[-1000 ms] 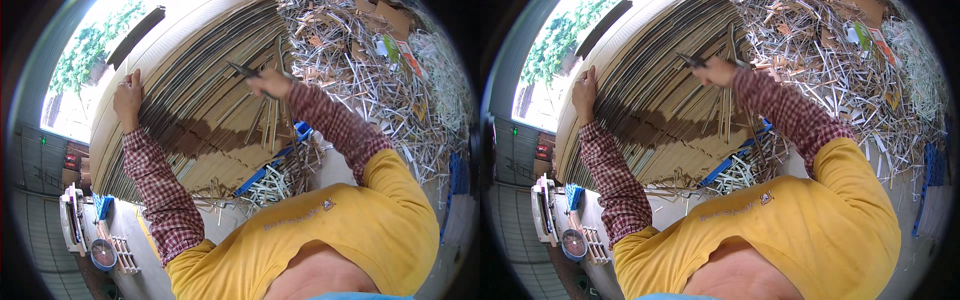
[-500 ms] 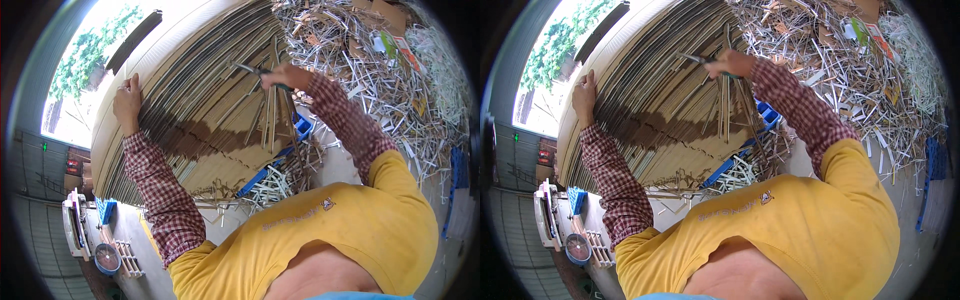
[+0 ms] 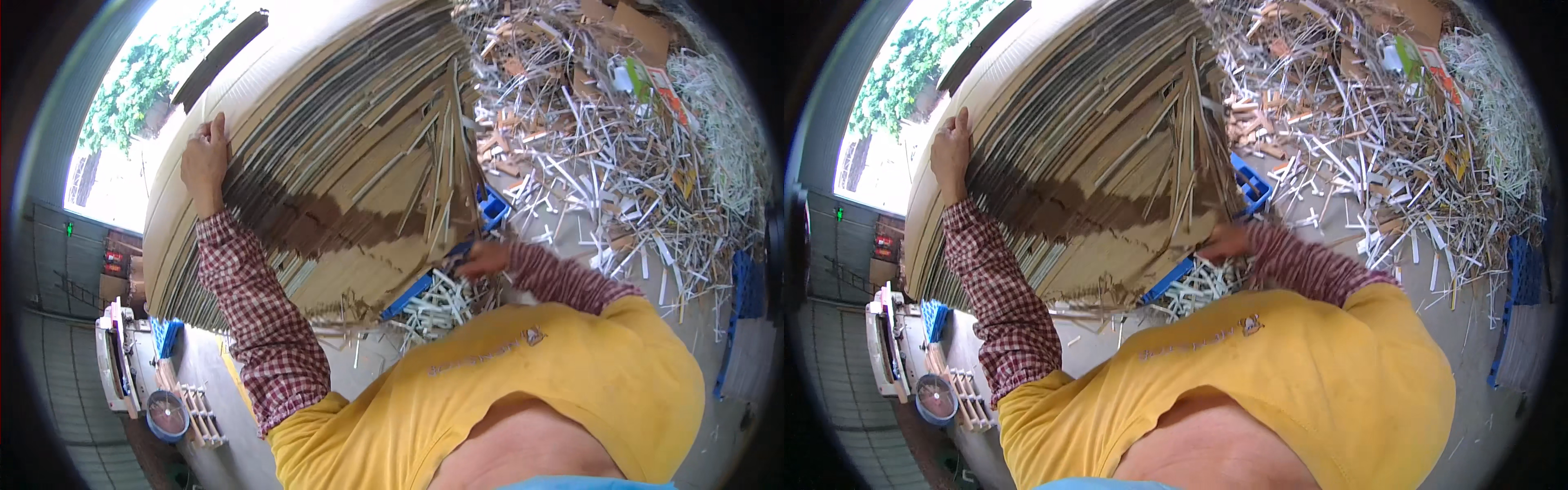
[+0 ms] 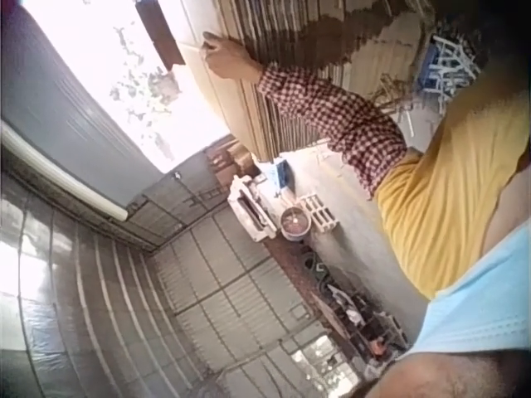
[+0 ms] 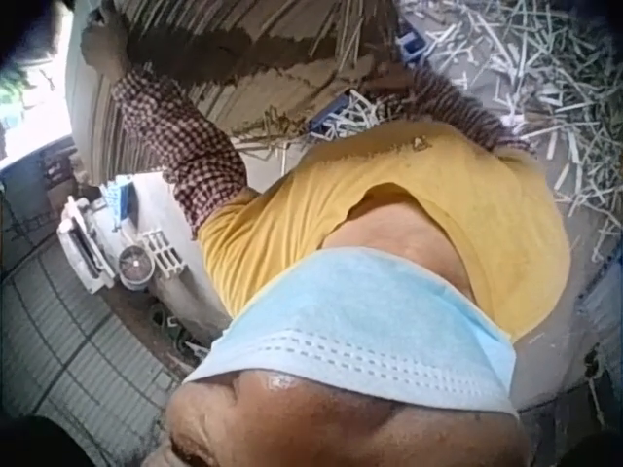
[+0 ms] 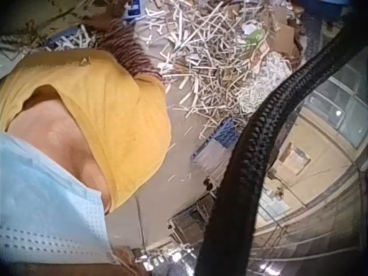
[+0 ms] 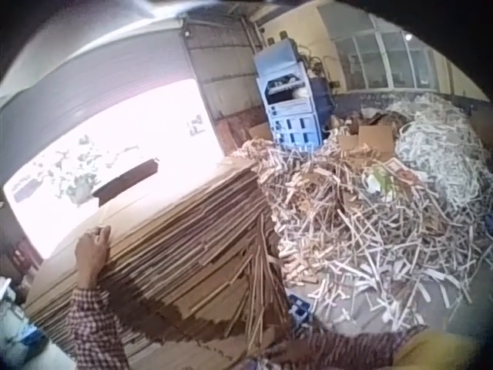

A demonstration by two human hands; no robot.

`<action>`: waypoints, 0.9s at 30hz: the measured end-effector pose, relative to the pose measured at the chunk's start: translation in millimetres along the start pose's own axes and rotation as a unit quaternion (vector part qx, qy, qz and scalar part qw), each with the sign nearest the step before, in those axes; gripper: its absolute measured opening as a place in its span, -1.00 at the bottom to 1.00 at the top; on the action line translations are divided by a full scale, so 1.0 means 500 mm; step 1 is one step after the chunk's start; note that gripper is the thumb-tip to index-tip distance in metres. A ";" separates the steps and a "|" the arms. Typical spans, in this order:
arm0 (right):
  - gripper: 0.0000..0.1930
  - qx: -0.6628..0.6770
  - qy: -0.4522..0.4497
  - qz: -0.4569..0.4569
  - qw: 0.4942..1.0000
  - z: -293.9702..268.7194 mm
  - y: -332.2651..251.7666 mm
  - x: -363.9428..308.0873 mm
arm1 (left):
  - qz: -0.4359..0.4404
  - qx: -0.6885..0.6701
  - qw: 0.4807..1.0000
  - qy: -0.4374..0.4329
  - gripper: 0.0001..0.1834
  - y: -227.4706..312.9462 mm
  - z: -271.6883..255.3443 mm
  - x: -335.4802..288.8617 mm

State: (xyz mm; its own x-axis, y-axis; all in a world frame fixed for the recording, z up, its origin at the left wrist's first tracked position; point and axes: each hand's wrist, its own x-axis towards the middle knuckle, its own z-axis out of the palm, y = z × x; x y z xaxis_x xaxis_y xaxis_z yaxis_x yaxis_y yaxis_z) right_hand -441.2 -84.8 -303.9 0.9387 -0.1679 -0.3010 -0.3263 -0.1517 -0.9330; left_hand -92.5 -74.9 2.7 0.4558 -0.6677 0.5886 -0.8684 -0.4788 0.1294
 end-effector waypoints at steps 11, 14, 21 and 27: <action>-0.53 -0.061 0.258 -0.163 0.950 -0.321 -0.281 -0.001 | 0.008 0.009 1.000 0.023 -0.40 -0.012 0.010 -0.004; -0.52 -0.012 0.294 -0.064 0.954 -0.338 -0.316 0.013 | 0.002 0.007 1.000 0.015 -0.40 -0.003 0.005 -0.010; -0.47 -0.050 0.293 0.039 0.954 -0.357 -0.347 0.006 | 0.007 0.003 0.999 0.031 -0.42 -0.002 0.005 -0.013; -0.54 -0.031 0.346 -0.028 0.937 -0.335 -0.339 0.030 | -0.004 0.012 0.999 0.035 -0.42 -0.005 0.004 -0.008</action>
State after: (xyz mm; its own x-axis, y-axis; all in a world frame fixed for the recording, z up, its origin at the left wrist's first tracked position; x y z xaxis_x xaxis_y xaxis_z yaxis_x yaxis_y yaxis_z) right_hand -390.5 -224.8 -117.3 0.6643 -0.7467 -0.0324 -0.3050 -0.2312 -0.9239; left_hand -92.0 -72.2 -1.9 0.4474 -0.6222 0.6424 -0.8595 -0.4977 0.1165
